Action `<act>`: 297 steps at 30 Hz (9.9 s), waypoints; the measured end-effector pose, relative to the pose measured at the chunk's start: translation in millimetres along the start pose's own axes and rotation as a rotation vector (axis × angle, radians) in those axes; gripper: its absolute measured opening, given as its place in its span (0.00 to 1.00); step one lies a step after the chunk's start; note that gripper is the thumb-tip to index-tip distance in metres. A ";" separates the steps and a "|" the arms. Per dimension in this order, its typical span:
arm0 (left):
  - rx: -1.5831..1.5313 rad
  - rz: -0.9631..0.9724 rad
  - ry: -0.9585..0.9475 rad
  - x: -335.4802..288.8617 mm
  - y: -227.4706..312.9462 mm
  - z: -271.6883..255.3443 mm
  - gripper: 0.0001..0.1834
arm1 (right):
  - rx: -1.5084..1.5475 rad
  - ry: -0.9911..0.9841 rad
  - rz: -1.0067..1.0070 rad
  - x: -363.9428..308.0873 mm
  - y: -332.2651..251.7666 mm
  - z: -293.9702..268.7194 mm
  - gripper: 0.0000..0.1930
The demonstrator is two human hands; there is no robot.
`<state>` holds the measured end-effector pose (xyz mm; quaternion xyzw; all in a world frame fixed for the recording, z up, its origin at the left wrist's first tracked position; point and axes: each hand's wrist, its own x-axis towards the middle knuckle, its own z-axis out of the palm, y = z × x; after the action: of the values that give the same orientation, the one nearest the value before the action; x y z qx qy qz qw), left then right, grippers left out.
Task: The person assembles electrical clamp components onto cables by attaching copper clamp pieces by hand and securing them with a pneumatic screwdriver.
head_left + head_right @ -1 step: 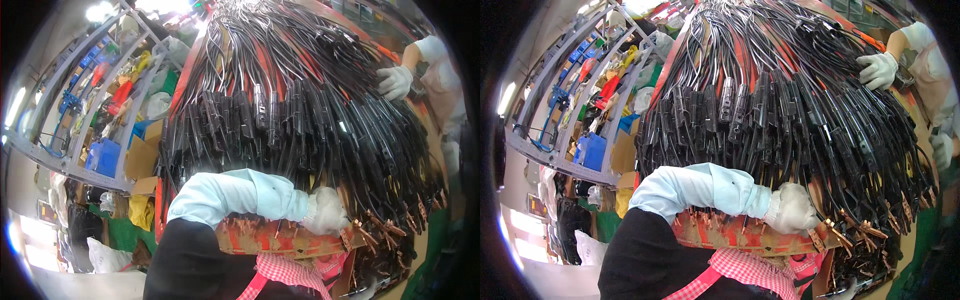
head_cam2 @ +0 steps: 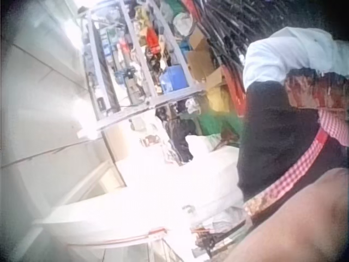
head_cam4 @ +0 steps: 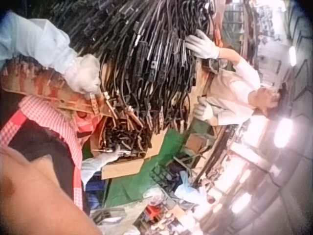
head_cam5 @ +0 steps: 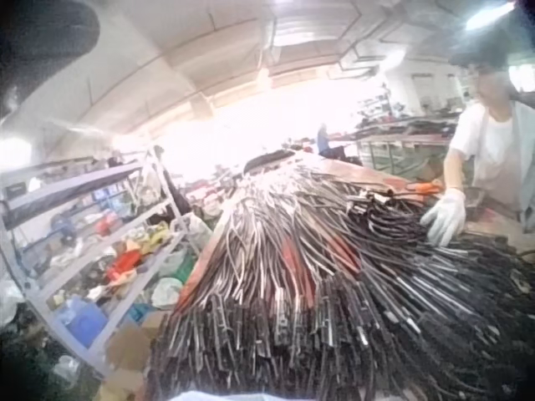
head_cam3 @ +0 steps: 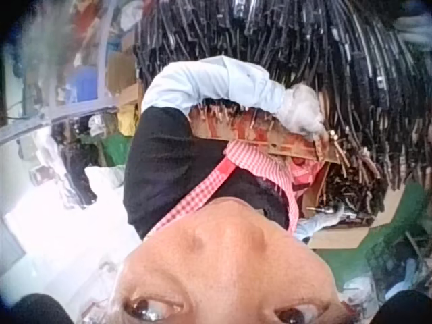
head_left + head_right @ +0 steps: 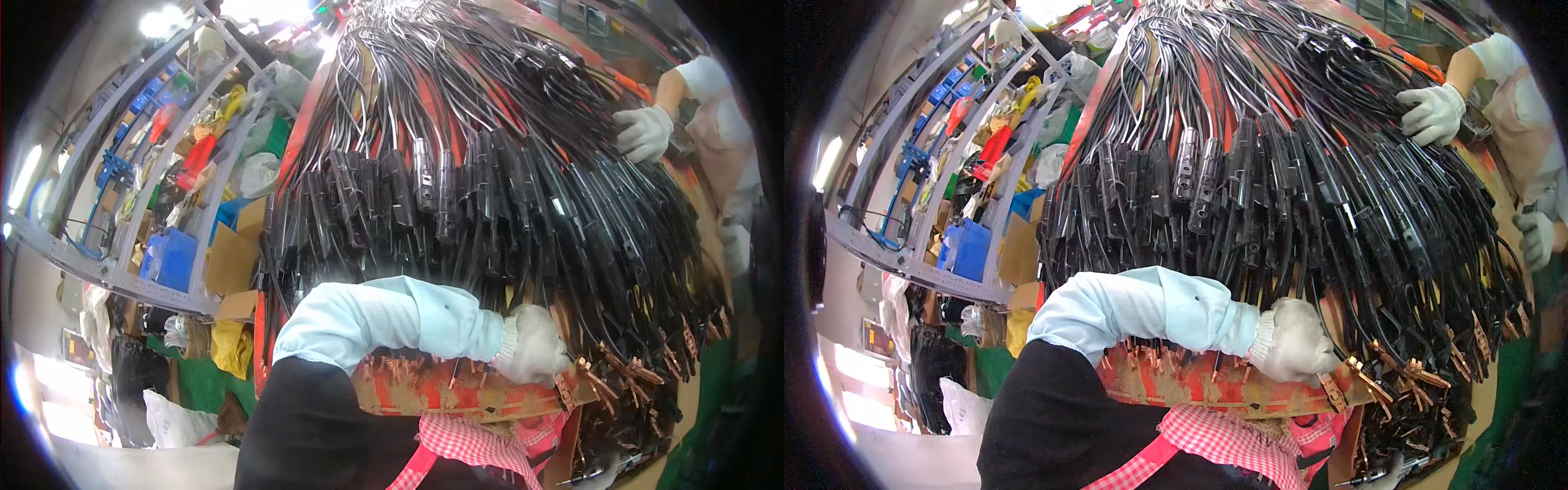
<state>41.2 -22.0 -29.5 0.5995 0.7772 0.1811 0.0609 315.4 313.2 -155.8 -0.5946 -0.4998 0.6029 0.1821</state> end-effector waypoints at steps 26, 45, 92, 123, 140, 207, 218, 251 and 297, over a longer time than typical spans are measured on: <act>-0.022 -0.159 -0.224 20.8 7.9 -17.6 0.14 | 0.819 -0.930 -0.554 -148.1 -135.1 140.5 0.19; -0.030 -0.141 -0.158 15.7 5.2 -4.0 0.11 | 0.632 -0.908 -1.006 -196.3 -158.7 170.4 0.21; 0.017 -0.193 -0.122 16.3 6.6 -1.2 0.18 | 0.483 -1.056 -1.056 -170.6 -123.4 173.6 0.27; -0.146 -0.010 0.126 28.5 10.0 -29.1 0.12 | 0.205 -0.057 -0.198 -52.0 -87.2 46.4 0.15; -0.005 0.271 0.356 70.4 1.2 1.1 0.17 | -0.172 0.019 -1.143 -60.1 -104.7 94.7 0.26; 0.443 0.006 -0.043 -35.5 -44.8 -55.4 0.11 | -0.372 -1.248 -0.910 -174.2 -69.0 142.4 0.17; 0.474 -0.093 -0.439 -34.5 -12.3 -90.7 0.17 | -0.177 -1.031 -0.448 -157.8 -63.5 158.0 0.13; -0.269 0.012 -0.187 -10.9 -21.0 -42.9 0.10 | -0.624 -0.492 -1.378 -192.1 -44.3 166.9 0.17; 0.125 -0.014 -0.290 -27.8 -17.4 -43.2 0.09 | -0.800 -0.752 -1.578 -178.2 -62.7 195.7 0.12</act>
<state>19.5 -61.3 0.9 0.6164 0.7743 0.0433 0.1365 156.4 119.9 -49.5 0.1273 -0.9504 0.2428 0.1470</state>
